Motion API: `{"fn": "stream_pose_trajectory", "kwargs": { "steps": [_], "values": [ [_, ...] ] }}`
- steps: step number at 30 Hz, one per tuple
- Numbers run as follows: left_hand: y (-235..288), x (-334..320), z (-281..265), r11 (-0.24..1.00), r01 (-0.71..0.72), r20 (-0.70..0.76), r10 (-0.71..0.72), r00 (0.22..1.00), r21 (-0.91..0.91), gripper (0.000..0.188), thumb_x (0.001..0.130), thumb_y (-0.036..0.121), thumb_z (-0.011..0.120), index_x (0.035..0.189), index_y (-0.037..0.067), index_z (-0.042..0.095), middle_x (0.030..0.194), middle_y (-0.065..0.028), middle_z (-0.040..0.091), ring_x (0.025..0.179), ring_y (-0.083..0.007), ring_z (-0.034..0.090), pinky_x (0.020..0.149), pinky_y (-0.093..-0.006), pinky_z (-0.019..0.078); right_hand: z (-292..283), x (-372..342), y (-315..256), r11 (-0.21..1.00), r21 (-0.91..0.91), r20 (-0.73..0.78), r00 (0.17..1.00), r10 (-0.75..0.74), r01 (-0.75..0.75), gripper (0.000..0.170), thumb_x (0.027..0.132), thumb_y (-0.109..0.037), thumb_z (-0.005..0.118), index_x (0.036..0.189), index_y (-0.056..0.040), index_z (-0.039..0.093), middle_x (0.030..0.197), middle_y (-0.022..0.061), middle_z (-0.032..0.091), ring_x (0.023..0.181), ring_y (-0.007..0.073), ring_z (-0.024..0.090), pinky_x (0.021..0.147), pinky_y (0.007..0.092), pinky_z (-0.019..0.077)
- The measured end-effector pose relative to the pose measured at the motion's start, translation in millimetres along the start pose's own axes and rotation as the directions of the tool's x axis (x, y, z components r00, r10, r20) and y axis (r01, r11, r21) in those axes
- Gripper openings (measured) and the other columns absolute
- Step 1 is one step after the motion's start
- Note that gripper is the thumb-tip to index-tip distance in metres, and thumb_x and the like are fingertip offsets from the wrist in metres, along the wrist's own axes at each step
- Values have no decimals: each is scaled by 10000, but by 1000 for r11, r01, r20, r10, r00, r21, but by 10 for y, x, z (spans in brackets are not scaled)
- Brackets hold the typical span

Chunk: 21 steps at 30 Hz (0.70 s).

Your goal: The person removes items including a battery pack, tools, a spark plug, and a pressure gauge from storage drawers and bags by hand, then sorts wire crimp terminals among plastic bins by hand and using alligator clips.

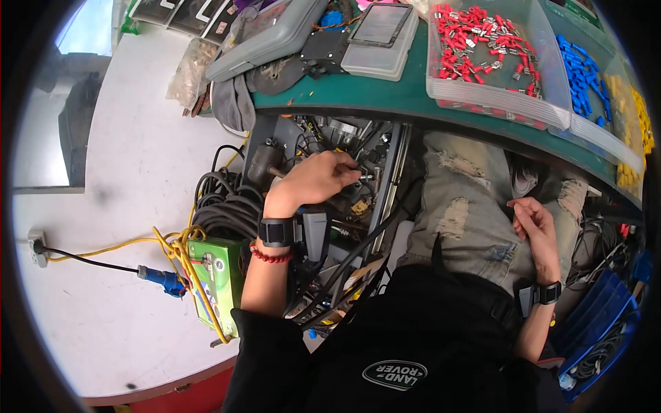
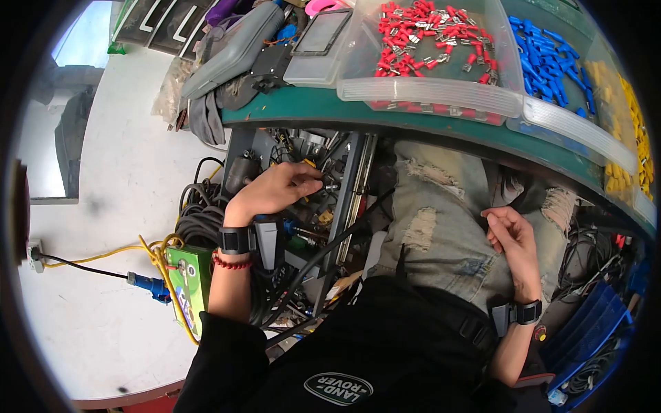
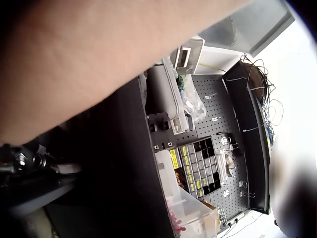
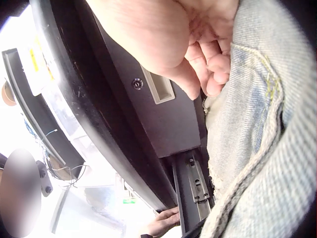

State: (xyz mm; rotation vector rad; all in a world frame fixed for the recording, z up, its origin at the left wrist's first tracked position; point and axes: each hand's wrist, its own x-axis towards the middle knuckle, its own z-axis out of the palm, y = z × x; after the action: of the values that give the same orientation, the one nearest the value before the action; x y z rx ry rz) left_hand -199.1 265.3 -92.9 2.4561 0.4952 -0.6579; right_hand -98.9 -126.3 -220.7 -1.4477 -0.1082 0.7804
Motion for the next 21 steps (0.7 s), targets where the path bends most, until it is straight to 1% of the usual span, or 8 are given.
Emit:
{"fn": "stream_pose_trajectory", "kwargs": {
  "steps": [4, 7, 9, 10, 12, 16, 19, 21],
  "values": [
    [-103, 94, 114, 999, -51, 1, 51, 999, 18, 323, 875, 222, 681, 1097, -10, 651, 923, -187, 688, 876, -283, 671, 799, -353, 511, 13, -3, 4, 1000, -28, -13, 1000, 10, -10, 184, 966, -196, 584, 1018, -28, 635, 689, -55, 530, 605, 12, 451, 514, 173, 320],
    [-217, 112, 203, 994, -97, -62, 100, 993, 49, 316, 821, 173, 724, 1074, -2, 649, 919, -182, 680, 866, -284, 665, 792, -354, 510, 10, 9, -6, 999, -50, -16, 1000, 20, -21, 182, 977, -193, 564, 1022, -28, 629, 686, -58, 521, 599, 11, 443, 504, 174, 312],
    [-304, 126, 249, 974, -200, -99, 211, 972, 107, 347, 766, 146, 756, 1079, 42, 649, 899, -165, 671, 850, -286, 660, 767, -366, 505, 12, 11, -3, 998, -55, -12, 1000, 26, -27, 182, 978, -192, 562, 1021, -28, 629, 685, -58, 521, 597, 11, 442, 502, 175, 310],
    [-330, 134, 257, 975, -200, -100, 210, 973, 102, 347, 766, 146, 756, 1079, 42, 649, 899, -165, 671, 850, -286, 660, 767, -366, 505, 11, 14, -1, 998, -59, -13, 1000, 26, -26, 183, 979, -191, 560, 1023, -27, 629, 685, -58, 521, 595, 11, 441, 500, 174, 308],
    [-212, 120, 199, 993, -46, -21, 49, 999, 109, 372, 726, 160, 786, 1063, 80, 652, 853, -140, 658, 824, -288, 653, 744, -382, 496, 14, 23, -4, 997, -68, -13, 1000, 25, -26, 184, 979, -190, 559, 1024, -26, 629, 684, -58, 521, 594, 11, 441, 499, 174, 306],
    [-109, 103, 251, 979, -63, -140, 91, 986, 192, 359, 695, 195, 810, 1004, 95, 657, 807, -103, 646, 795, -290, 649, 710, -393, 488, 14, 26, 1, 997, -71, -9, 1000, 24, -24, 185, 980, -186, 556, 1028, -23, 629, 685, -56, 520, 594, 11, 438, 497, 174, 302],
    [-47, 154, 222, 955, 32, -131, 7, 991, 295, 374, 650, 221, 834, 952, 102, 647, 802, -75, 653, 787, -285, 653, 696, -390, 491, 29, 52, -14, 997, -69, -15, 999, 32, -33, 188, 980, -186, 555, 1031, -21, 628, 684, -55, 517, 595, 12, 433, 498, 174, 301],
    [-39, 167, 209, 930, 97, -212, -21, 977, 355, 378, 621, 220, 842, 921, 113, 640, 788, -59, 654, 788, -278, 661, 692, -393, 497, 30, 35, -11, 997, -68, -37, 998, 41, -44, 189, 979, -187, 556, 1030, -20, 628, 684, -55, 515, 595, 12, 431, 499, 174, 301]
  ]
}}
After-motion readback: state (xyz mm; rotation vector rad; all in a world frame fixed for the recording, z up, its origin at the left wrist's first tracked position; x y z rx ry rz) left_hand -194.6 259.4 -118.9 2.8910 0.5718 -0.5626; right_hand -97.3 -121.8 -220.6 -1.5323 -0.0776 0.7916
